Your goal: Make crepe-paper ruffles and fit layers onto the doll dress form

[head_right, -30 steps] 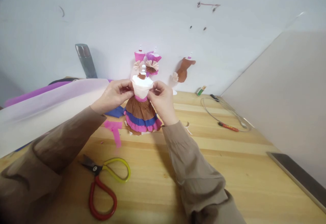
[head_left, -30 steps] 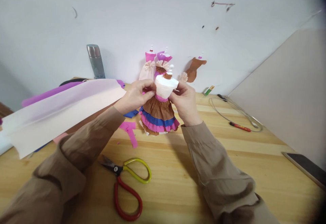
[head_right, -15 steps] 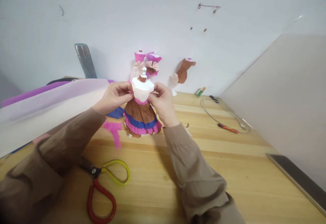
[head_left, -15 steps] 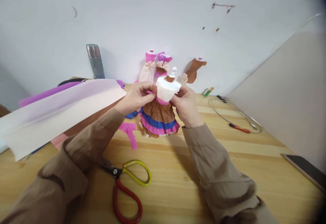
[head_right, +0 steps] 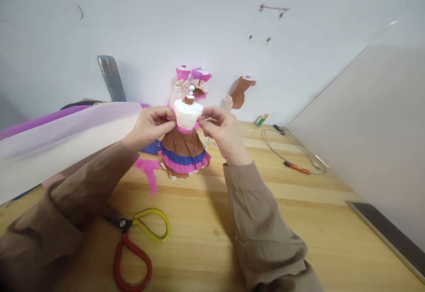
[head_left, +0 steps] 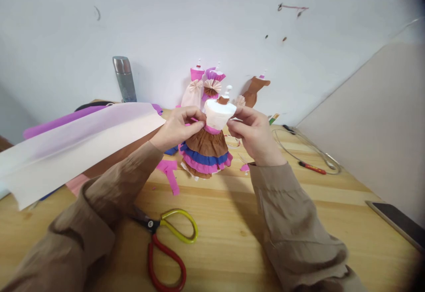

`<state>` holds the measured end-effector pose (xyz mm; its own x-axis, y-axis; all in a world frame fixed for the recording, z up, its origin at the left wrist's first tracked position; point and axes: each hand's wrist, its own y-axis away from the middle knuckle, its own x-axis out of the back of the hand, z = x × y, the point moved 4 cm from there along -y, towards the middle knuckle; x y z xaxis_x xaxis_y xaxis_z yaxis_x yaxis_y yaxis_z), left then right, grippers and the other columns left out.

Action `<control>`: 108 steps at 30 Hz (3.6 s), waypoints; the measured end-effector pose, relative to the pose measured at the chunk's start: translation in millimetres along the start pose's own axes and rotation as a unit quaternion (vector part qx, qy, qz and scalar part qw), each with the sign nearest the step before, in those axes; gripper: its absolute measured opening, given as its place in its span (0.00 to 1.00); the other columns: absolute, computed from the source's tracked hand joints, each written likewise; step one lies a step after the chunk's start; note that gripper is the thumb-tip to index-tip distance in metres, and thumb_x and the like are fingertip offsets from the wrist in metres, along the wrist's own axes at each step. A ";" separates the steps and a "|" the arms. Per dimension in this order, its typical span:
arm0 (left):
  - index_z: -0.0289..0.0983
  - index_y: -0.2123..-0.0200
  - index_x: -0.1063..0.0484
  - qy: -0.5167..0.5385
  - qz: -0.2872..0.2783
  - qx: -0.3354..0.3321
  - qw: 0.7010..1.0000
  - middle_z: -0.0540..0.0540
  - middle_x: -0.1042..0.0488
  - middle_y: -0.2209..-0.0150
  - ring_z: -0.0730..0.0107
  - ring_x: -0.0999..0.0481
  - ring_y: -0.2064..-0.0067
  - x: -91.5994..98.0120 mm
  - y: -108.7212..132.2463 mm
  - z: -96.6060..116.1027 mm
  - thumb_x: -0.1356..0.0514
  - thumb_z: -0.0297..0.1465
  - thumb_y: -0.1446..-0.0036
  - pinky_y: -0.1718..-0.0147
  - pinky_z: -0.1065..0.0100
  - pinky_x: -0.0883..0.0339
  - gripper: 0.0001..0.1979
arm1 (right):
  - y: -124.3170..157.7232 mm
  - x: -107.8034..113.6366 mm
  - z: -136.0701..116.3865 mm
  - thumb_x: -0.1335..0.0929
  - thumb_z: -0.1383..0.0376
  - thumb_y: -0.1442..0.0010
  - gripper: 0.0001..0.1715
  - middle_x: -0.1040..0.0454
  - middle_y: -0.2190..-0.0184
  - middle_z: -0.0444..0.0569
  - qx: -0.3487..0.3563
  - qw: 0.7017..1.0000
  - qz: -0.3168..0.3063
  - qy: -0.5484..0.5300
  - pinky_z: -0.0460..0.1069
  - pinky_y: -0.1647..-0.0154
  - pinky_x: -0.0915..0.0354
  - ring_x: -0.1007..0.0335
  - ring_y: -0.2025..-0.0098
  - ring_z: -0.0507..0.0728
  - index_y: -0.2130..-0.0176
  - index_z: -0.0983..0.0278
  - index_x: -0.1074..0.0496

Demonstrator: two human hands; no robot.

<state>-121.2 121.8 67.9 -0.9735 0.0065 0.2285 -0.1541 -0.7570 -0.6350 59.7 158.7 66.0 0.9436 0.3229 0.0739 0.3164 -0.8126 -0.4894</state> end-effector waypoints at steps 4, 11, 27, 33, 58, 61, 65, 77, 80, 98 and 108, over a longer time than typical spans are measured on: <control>0.34 0.74 0.29 -0.029 0.007 -0.010 1.000 0.50 0.26 0.73 0.73 0.27 0.68 0.6 0.0 0.8 0.41 0.26 0.50 0.65 0.70 0.33 0.02 | 3.7 -4.8 -7.2 0.24 0.64 0.51 0.27 0.23 0.53 0.48 0.018 0.993 -0.117 -0.007 0.53 0.54 0.32 0.29 0.51 0.59 0.50 0.59 0.26; 0.34 0.74 0.30 -0.074 0.021 -0.014 0.997 0.50 0.26 0.73 0.74 0.27 0.68 -1.0 3.0 6.1 0.42 0.25 0.48 0.67 0.72 0.35 0.04 | 4.4 -29.6 0.1 0.22 0.59 0.55 0.31 0.25 0.48 0.50 0.047 0.996 -0.071 -0.040 0.57 0.44 0.34 0.31 0.45 0.61 0.51 0.58 0.28; 0.34 0.72 0.28 -0.126 -0.045 0.002 0.991 0.50 0.27 0.75 0.74 0.30 0.73 -3.1 6.3 22.9 0.39 0.25 0.47 0.72 0.71 0.35 0.02 | 5.3 -19.9 8.0 0.21 0.58 0.58 0.28 0.21 0.58 0.47 0.014 0.992 -0.078 -0.095 0.60 0.48 0.31 0.25 0.54 0.63 0.56 0.58 0.25; 0.33 0.73 0.24 -0.054 -0.155 0.050 0.985 0.48 0.24 0.73 0.73 0.26 0.69 0.2 3.4 27.4 0.36 0.26 0.49 0.69 0.71 0.31 0.02 | 7.7 -19.0 5.1 0.21 0.61 0.60 0.36 0.21 0.54 0.50 -0.024 0.983 -0.119 -0.136 0.61 0.47 0.33 0.26 0.50 0.66 0.50 0.59 0.27; 0.32 0.73 0.25 -0.085 -0.002 -0.025 0.996 0.51 0.24 0.73 0.77 0.28 0.70 -7.6 1.7 16.8 0.41 0.20 0.49 0.70 0.74 0.37 0.06 | 7.4 -15.9 12.6 0.20 0.59 0.61 0.28 0.20 0.58 0.48 -0.011 0.988 -0.093 -0.121 0.59 0.48 0.32 0.25 0.53 0.64 0.58 0.58 0.22; 0.32 0.74 0.26 -0.092 0.007 -0.013 0.996 0.51 0.25 0.75 0.77 0.30 0.71 -8.3 1.2 15.5 0.41 0.22 0.49 0.71 0.74 0.39 0.05 | 7.9 -15.4 14.2 0.21 0.60 0.58 0.21 0.20 0.64 0.46 -0.011 0.989 -0.103 -0.108 0.58 0.52 0.30 0.24 0.60 0.62 0.61 0.58 0.21; 0.33 0.74 0.26 -0.061 0.006 0.010 0.998 0.52 0.25 0.75 0.77 0.29 0.71 -9.7 0.9 11.0 0.40 0.23 0.49 0.72 0.74 0.38 0.04 | 7.8 -16.7 12.7 0.21 0.61 0.56 0.20 0.20 0.61 0.46 0.006 0.989 -0.112 -0.094 0.58 0.49 0.31 0.24 0.57 0.61 0.60 0.58 0.21; 0.36 0.56 0.31 -0.104 0.087 0.056 0.989 0.45 0.25 0.55 0.68 0.25 0.60 -2.3 -1.1 -2.7 0.33 0.30 0.55 0.63 0.67 0.29 0.20 | 8.3 -19.5 10.5 0.22 0.59 0.52 0.24 0.21 0.54 0.48 0.009 0.987 -0.136 -0.080 0.60 0.44 0.33 0.26 0.50 0.63 0.54 0.58 0.22; 0.40 0.42 0.39 -0.136 0.079 0.015 0.987 0.40 0.34 0.40 0.57 0.30 0.44 -1.9 -2.2 -4.1 0.32 0.33 0.55 0.53 0.61 0.30 0.35 | 8.6 -18.3 12.1 0.22 0.59 0.53 0.26 0.21 0.53 0.48 0.011 0.987 -0.138 -0.080 0.60 0.43 0.34 0.27 0.49 0.64 0.53 0.58 0.23; 0.40 0.46 0.33 -0.249 0.114 -0.073 0.959 0.40 0.35 0.40 0.58 0.36 0.38 -2.6 3.5 11.2 0.39 0.23 0.50 0.43 0.56 0.35 0.27 | 6.2 -20.2 3.7 0.22 0.59 0.54 0.22 0.20 0.57 0.46 0.011 0.993 -0.115 -0.033 0.57 0.47 0.32 0.26 0.53 0.60 0.58 0.60 0.22; 0.39 0.57 0.26 -0.322 0.147 -0.097 0.930 0.43 0.27 0.48 0.56 0.30 0.44 14.4 1.2 27.8 0.40 0.27 0.46 0.44 0.56 0.37 0.11 | 6.3 -21.8 -1.8 0.22 0.61 0.54 0.21 0.20 0.59 0.46 0.023 0.997 -0.069 -0.018 0.54 0.51 0.32 0.26 0.56 0.58 0.58 0.62 0.22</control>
<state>-130.7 102.8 91.0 -0.6845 -0.6225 0.3793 0.0139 -0.5313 -0.8470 41.3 145.6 62.9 0.8872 0.4475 0.1123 0.4370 -0.7371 -0.5154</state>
